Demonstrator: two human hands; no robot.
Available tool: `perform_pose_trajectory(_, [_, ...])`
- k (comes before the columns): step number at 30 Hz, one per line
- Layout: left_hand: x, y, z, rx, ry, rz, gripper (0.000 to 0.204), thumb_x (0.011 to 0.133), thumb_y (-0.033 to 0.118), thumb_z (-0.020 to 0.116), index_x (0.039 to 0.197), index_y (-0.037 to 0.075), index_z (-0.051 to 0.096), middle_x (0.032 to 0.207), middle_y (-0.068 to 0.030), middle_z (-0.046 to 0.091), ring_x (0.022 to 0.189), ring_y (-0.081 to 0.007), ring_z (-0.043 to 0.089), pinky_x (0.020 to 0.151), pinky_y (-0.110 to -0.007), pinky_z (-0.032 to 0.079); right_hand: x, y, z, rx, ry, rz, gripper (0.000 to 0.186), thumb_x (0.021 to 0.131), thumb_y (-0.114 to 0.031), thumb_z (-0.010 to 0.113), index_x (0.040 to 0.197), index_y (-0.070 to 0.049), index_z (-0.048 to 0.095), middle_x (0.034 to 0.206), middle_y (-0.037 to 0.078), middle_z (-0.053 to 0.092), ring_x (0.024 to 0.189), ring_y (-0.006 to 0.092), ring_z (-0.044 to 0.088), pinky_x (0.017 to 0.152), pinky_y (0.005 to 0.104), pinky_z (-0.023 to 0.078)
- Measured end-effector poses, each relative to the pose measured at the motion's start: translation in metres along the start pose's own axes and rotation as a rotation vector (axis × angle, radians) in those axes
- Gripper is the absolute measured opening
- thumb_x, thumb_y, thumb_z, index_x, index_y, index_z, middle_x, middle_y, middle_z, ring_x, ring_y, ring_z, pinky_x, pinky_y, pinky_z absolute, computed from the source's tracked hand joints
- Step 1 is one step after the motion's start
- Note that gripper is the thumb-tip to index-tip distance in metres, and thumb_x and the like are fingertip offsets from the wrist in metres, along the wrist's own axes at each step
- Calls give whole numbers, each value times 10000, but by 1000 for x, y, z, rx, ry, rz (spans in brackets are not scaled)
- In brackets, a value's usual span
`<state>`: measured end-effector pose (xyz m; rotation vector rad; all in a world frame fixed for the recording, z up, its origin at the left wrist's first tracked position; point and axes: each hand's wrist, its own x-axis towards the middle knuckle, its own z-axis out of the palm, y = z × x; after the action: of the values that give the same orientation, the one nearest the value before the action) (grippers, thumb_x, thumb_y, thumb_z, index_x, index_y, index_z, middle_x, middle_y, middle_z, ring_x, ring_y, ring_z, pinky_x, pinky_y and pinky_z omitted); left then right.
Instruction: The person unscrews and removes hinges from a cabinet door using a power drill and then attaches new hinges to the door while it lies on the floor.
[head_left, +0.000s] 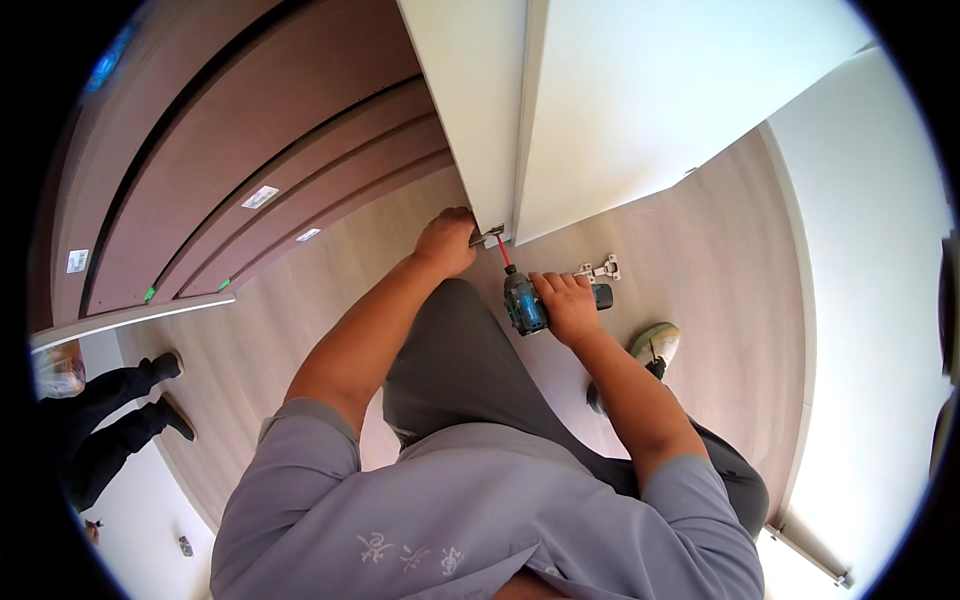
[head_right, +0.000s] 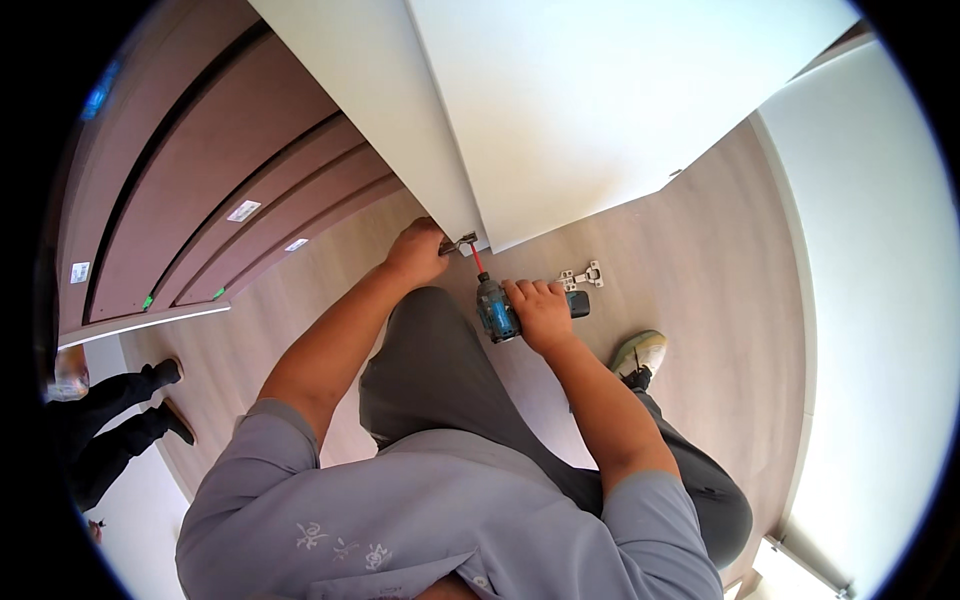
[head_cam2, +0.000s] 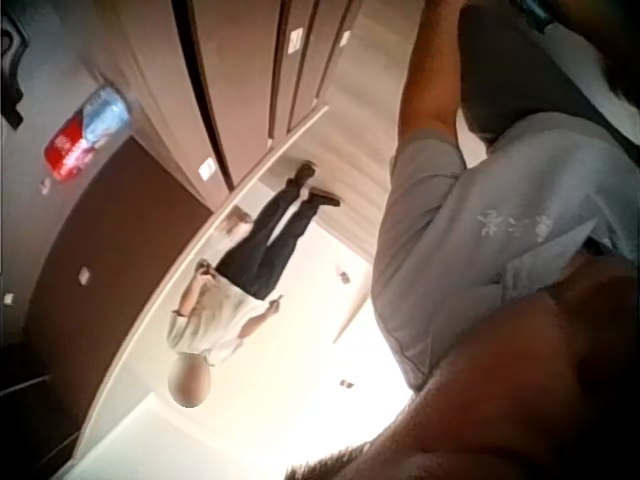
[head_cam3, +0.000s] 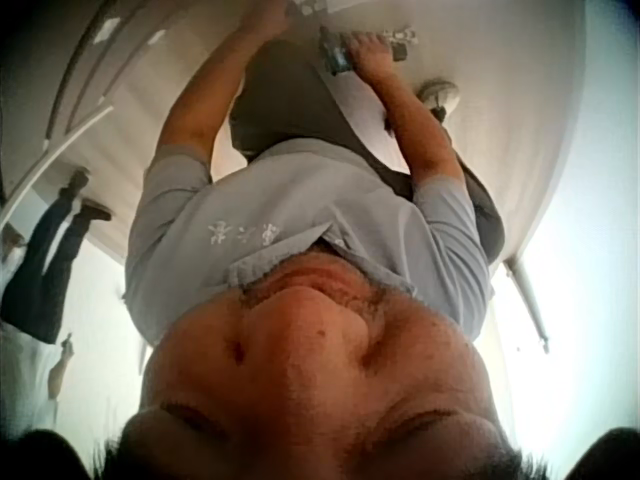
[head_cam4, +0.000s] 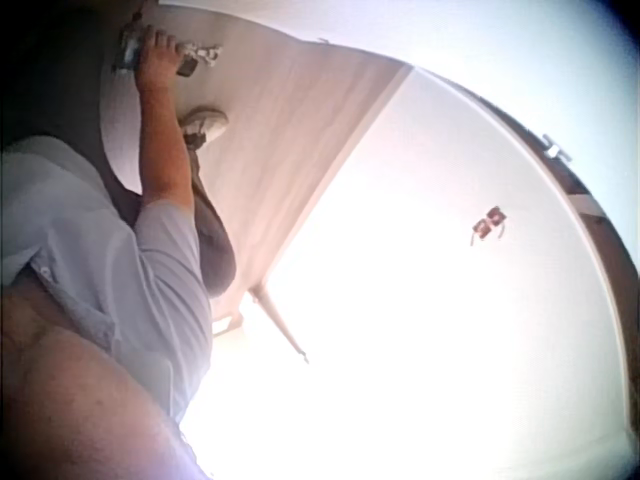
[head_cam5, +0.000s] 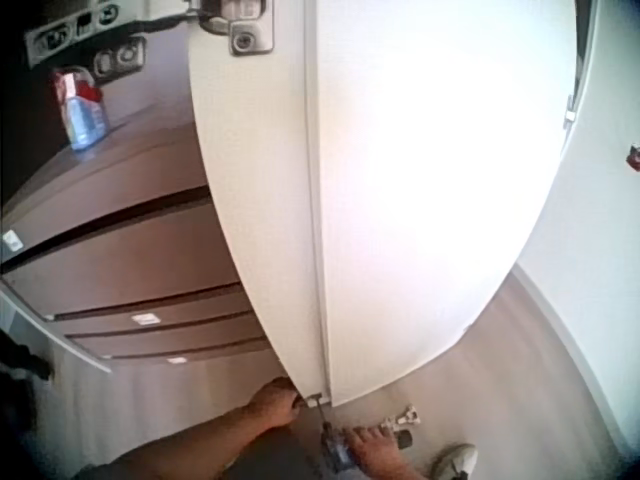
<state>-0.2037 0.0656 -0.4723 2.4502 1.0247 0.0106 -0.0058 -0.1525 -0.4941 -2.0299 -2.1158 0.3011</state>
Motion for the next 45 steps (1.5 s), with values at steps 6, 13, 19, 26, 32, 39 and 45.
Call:
perform_pose_trajectory(6, [-27,0,9,-228,290,-70,334,797,77,737,1127,49,697,1076,-168,671,1019,-341,662,884,-442,566,-6,3,-40,-167,-110,-115,472,897,-147,600,1368,-151,583,1140,7,669,1077,193,644,945,386,432])
perform_pose_trajectory(13, [-110,-49,40,-1190,369,-764,233,964,-23,548,1168,-1,659,1106,-105,665,986,-241,675,849,-346,579,-51,42,-115,-221,-257,-320,422,877,-155,606,1299,-158,623,1054,5,681,1036,195,659,913,372,455])
perform_pose_trajectory(19, [-166,-38,14,-1692,309,-778,232,1054,-2,482,1254,0,600,1104,-135,688,983,-237,690,904,-326,610,-80,33,-207,-343,-519,-336,470,858,-143,635,1328,-140,636,1107,9,710,1034,207,671,957,356,456])
perform_pose_trajectory(26, [-171,29,-43,-1649,30,-626,190,1062,247,634,1150,79,641,915,-61,705,789,-166,697,638,-243,568,-113,-41,-319,-447,-376,-412,454,883,-137,617,1337,-109,636,1054,-9,691,1000,166,662,906,329,463])
perform_pose_trajectory(32, [-160,69,-42,-1878,-471,-132,154,1028,226,692,1067,81,659,856,-54,702,724,-142,680,621,-236,560,-131,-84,-345,-204,-120,-479,419,869,-144,618,1284,-100,660,1059,-12,698,954,158,665,908,311,475])
perform_pose_trajectory(39, [-176,114,-72,-1821,-394,-230,161,991,185,734,1062,49,683,899,-80,725,748,-152,706,660,-255,596,-115,-92,-329,-299,-28,-579,344,876,-168,626,1213,-121,679,941,-30,643,880,145,635,813,292,461])
perform_pose_trajectory(45, [-188,117,-64,-1729,-376,-264,205,958,227,775,987,42,692,836,-80,726,700,-155,702,626,-257,583,-115,-86,-321,-297,-19,-627,323,882,-185,632,1198,-139,678,927,-41,639,889,135,633,813,293,454])
